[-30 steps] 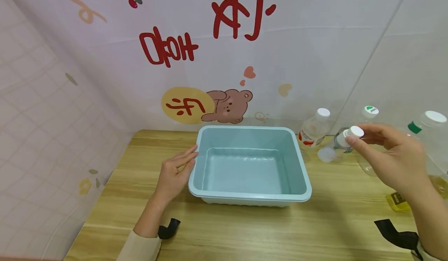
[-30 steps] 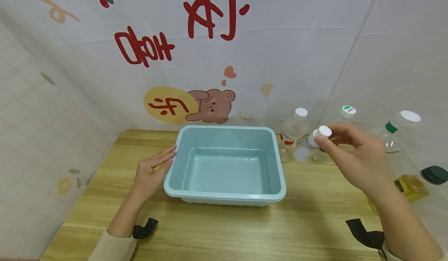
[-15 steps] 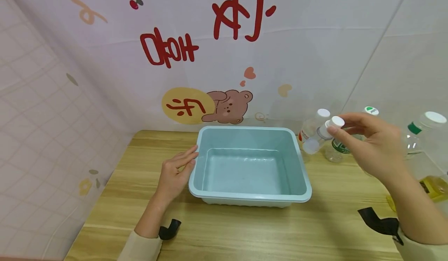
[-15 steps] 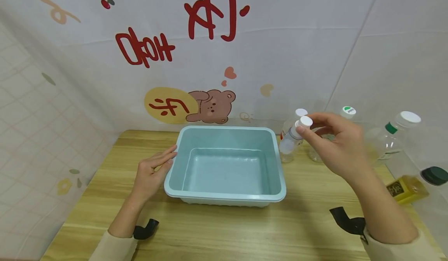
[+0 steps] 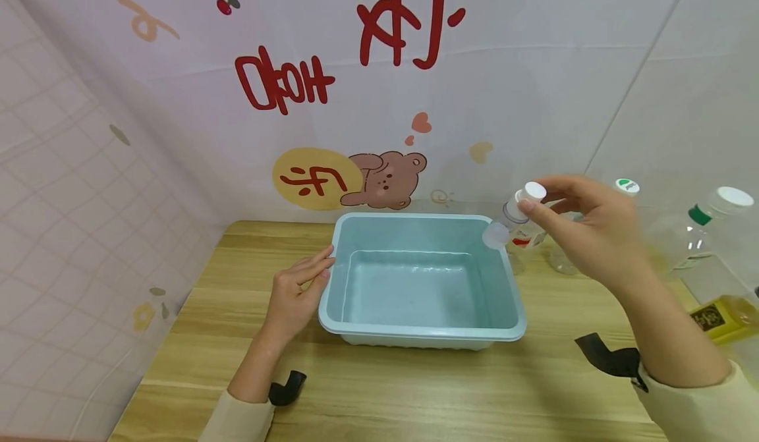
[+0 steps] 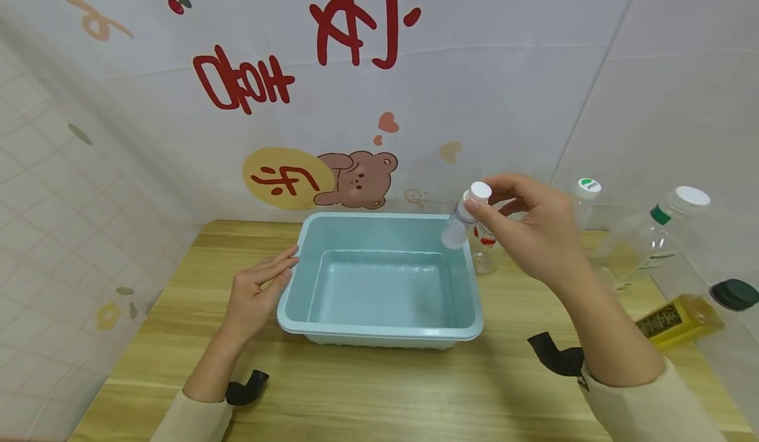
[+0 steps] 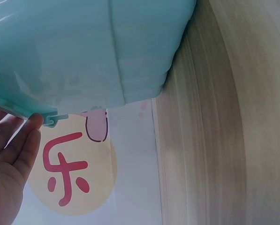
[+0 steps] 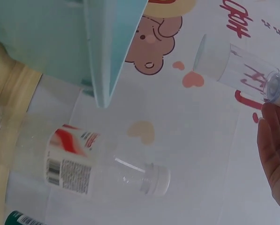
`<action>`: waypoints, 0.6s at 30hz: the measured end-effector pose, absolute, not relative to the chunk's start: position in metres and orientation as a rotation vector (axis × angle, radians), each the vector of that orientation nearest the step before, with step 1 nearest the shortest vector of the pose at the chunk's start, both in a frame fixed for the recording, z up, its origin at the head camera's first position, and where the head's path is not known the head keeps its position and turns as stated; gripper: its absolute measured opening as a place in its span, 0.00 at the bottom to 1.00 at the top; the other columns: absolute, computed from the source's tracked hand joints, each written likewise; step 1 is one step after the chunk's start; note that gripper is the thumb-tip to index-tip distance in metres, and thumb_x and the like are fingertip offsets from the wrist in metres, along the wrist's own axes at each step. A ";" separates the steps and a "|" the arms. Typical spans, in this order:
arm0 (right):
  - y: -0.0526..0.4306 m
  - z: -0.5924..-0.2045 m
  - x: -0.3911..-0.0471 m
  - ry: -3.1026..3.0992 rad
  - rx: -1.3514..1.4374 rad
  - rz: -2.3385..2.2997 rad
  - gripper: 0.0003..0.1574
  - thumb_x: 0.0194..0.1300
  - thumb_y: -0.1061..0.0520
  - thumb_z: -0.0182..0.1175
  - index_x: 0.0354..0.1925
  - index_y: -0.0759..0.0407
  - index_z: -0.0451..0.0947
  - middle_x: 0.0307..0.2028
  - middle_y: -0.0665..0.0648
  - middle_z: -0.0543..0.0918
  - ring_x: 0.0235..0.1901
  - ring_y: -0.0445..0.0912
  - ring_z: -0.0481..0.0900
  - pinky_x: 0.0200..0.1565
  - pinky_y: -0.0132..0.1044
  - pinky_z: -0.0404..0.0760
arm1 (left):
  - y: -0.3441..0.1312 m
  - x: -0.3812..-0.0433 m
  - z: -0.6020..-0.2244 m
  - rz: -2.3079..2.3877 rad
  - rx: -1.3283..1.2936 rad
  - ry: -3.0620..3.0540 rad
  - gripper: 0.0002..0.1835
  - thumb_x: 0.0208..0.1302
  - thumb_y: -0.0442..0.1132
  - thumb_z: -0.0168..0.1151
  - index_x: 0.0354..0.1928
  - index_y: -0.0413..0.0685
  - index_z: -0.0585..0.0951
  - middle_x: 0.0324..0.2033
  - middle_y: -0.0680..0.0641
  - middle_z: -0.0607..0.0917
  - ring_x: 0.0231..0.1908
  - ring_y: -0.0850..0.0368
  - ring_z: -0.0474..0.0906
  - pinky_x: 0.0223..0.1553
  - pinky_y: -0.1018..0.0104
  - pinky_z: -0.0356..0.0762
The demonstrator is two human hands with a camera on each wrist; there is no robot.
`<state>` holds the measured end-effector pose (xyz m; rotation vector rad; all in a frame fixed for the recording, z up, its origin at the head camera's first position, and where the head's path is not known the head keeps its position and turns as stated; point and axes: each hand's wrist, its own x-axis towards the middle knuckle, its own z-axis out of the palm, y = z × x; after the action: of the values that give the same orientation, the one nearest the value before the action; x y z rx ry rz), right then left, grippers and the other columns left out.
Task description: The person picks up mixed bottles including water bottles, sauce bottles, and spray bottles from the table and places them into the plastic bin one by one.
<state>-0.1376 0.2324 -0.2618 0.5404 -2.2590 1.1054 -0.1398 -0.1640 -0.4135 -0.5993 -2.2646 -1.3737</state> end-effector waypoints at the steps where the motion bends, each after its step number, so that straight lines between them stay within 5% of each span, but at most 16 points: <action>1: 0.229 -0.261 -0.139 -2.254 0.548 1.113 0.17 0.49 0.70 0.70 0.40 0.63 0.83 0.32 0.47 0.83 0.29 0.37 0.80 0.34 0.22 0.76 | -0.164 -0.140 -0.413 -1.373 -0.597 -2.266 0.13 0.60 0.25 0.59 0.47 0.34 0.83 0.53 0.44 0.80 0.55 0.48 0.76 0.55 0.71 0.70; 7: 0.213 -0.255 -0.144 -2.262 0.622 1.089 0.16 0.49 0.68 0.70 0.40 0.61 0.83 0.30 0.49 0.82 0.28 0.37 0.79 0.34 0.23 0.77 | -0.163 -0.140 -0.412 -1.374 -0.603 -2.261 0.13 0.58 0.21 0.59 0.46 0.31 0.82 0.53 0.40 0.80 0.54 0.45 0.76 0.54 0.72 0.70; 18: 0.189 -0.246 -0.157 -2.300 0.694 1.095 0.14 0.53 0.59 0.70 0.41 0.54 0.82 0.31 0.45 0.82 0.28 0.38 0.79 0.30 0.26 0.78 | -0.164 -0.140 -0.414 -1.366 -0.622 -2.248 0.14 0.61 0.26 0.60 0.48 0.39 0.83 0.54 0.47 0.80 0.54 0.51 0.76 0.54 0.68 0.72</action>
<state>-0.1571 0.1887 -0.2458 0.6938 -2.3001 1.0949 -0.1399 -0.1643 -0.4139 -0.6216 -2.2479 -1.3664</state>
